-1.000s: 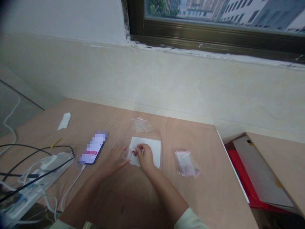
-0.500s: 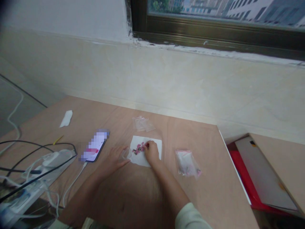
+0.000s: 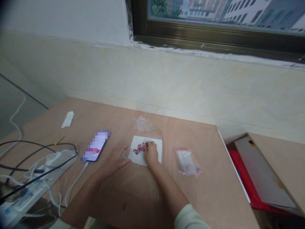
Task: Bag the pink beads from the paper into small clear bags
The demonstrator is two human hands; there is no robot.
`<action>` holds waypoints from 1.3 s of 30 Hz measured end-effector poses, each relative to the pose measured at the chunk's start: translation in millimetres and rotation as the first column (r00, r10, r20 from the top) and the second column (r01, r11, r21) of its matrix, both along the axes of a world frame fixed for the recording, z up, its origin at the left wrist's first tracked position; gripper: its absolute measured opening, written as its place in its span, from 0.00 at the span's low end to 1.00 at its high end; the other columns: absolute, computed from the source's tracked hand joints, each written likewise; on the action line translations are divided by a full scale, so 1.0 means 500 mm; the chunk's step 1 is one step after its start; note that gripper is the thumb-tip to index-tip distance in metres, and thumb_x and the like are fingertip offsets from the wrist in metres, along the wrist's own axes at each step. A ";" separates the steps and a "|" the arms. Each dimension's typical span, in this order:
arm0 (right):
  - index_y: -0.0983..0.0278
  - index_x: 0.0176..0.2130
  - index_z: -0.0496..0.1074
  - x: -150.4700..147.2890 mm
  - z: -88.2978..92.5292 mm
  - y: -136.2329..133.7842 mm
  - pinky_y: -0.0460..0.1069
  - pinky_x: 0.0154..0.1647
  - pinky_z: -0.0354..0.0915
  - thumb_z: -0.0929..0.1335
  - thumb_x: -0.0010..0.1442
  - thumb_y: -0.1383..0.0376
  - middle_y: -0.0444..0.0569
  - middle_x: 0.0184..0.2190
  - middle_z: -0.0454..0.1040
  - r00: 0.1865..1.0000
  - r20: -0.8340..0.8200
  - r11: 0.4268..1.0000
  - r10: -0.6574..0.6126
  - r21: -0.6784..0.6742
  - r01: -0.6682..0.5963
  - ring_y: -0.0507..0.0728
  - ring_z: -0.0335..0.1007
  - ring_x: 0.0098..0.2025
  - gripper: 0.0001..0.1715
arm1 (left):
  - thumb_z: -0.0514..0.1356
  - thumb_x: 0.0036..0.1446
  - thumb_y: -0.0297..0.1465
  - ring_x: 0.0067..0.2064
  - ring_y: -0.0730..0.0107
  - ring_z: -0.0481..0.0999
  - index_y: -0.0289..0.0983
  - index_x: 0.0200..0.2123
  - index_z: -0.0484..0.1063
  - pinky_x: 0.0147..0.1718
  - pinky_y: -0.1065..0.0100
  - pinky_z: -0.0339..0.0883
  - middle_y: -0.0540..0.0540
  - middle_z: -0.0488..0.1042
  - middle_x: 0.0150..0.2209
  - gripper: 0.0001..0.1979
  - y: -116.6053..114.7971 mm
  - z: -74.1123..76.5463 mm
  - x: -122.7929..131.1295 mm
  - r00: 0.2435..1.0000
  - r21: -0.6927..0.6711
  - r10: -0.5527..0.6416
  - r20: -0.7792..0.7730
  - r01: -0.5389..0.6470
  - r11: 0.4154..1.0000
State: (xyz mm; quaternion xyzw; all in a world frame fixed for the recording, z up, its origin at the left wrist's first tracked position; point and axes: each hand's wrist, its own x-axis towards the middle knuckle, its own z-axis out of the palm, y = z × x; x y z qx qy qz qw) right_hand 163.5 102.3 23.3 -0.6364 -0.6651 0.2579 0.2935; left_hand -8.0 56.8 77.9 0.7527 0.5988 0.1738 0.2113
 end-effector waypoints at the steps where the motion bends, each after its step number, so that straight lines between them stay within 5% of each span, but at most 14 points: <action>1: 0.65 0.30 0.68 0.003 -0.003 0.004 0.49 0.37 0.56 0.62 0.49 0.71 0.51 0.31 0.67 1.000 0.005 1.000 0.026 -0.006 -0.026 0.56 0.60 0.36 0.07 | 0.57 0.44 0.35 0.47 0.57 0.63 0.35 0.44 0.61 0.46 0.57 0.55 0.41 0.67 0.43 0.21 0.001 0.002 -0.002 1.000 0.003 0.000 0.008 0.000 1.000; 8: 0.65 0.25 0.67 -0.004 0.016 -0.003 0.48 0.36 0.56 0.63 0.48 0.70 0.48 0.27 0.67 0.998 -0.042 0.999 0.040 0.008 -0.040 0.54 0.61 0.33 0.03 | 0.57 0.44 0.34 0.47 0.56 0.64 0.34 0.44 0.61 0.46 0.55 0.54 0.40 0.67 0.44 0.21 0.019 0.005 0.002 1.000 -0.007 0.000 -0.014 0.000 1.000; 13: 0.64 0.26 0.67 -0.031 0.050 -0.027 0.48 0.37 0.57 0.64 0.50 0.65 0.46 0.26 0.69 0.960 -0.204 0.981 0.192 0.072 -0.181 0.53 0.62 0.31 0.05 | 0.58 0.43 0.35 0.47 0.56 0.63 0.33 0.44 0.61 0.46 0.53 0.54 0.39 0.67 0.44 0.23 0.023 -0.021 0.007 0.998 -0.028 -0.008 -0.058 0.007 1.000; 19: 0.66 0.34 0.68 -0.014 0.021 0.012 0.49 0.39 0.57 0.62 0.50 0.71 0.51 0.34 0.67 0.999 -0.018 0.997 0.050 0.053 -0.049 0.56 0.60 0.39 0.10 | 0.57 0.46 0.35 0.47 0.57 0.63 0.32 0.45 0.60 0.46 0.55 0.54 0.39 0.66 0.45 0.23 0.008 -0.015 -0.004 0.998 0.005 -0.020 -0.059 0.020 1.000; 26: 0.64 0.29 0.69 0.003 0.000 0.045 0.48 0.37 0.57 0.63 0.49 0.72 0.49 0.31 0.66 0.991 0.095 0.995 0.091 0.019 -0.093 0.55 0.60 0.37 0.07 | 0.57 0.46 0.34 0.47 0.59 0.63 0.32 0.44 0.60 0.46 0.57 0.54 0.40 0.67 0.44 0.21 0.005 0.000 -0.011 0.999 -0.006 -0.010 -0.047 0.010 1.000; 29: 0.65 0.27 0.68 -0.006 0.019 0.028 0.48 0.36 0.57 0.63 0.49 0.71 0.49 0.28 0.67 0.996 0.019 0.996 0.082 0.039 -0.082 0.54 0.61 0.35 0.05 | 0.57 0.45 0.33 0.47 0.59 0.63 0.33 0.44 0.60 0.47 0.58 0.54 0.40 0.67 0.44 0.21 0.012 -0.003 -0.007 0.999 0.004 -0.014 -0.048 0.014 1.000; 34: 0.65 0.29 0.67 -0.029 0.054 -0.005 0.45 0.32 0.58 0.63 0.51 0.66 0.46 0.26 0.68 0.957 -0.137 0.967 0.256 0.030 -0.254 0.52 0.63 0.30 0.05 | 0.58 0.43 0.34 0.46 0.57 0.64 0.33 0.43 0.62 0.45 0.55 0.55 0.40 0.67 0.44 0.22 0.026 -0.013 0.002 0.998 -0.017 -0.005 -0.070 0.003 1.000; 39: 0.68 0.32 0.66 -0.029 0.041 0.019 0.48 0.35 0.57 0.62 0.51 0.66 0.54 0.31 0.68 0.988 0.155 1.000 0.021 -0.025 -0.018 0.57 0.61 0.36 0.08 | 0.58 0.44 0.34 0.47 0.57 0.63 0.34 0.44 0.61 0.47 0.55 0.53 0.40 0.67 0.44 0.22 0.026 -0.013 -0.002 0.999 0.007 -0.011 -0.047 0.011 1.000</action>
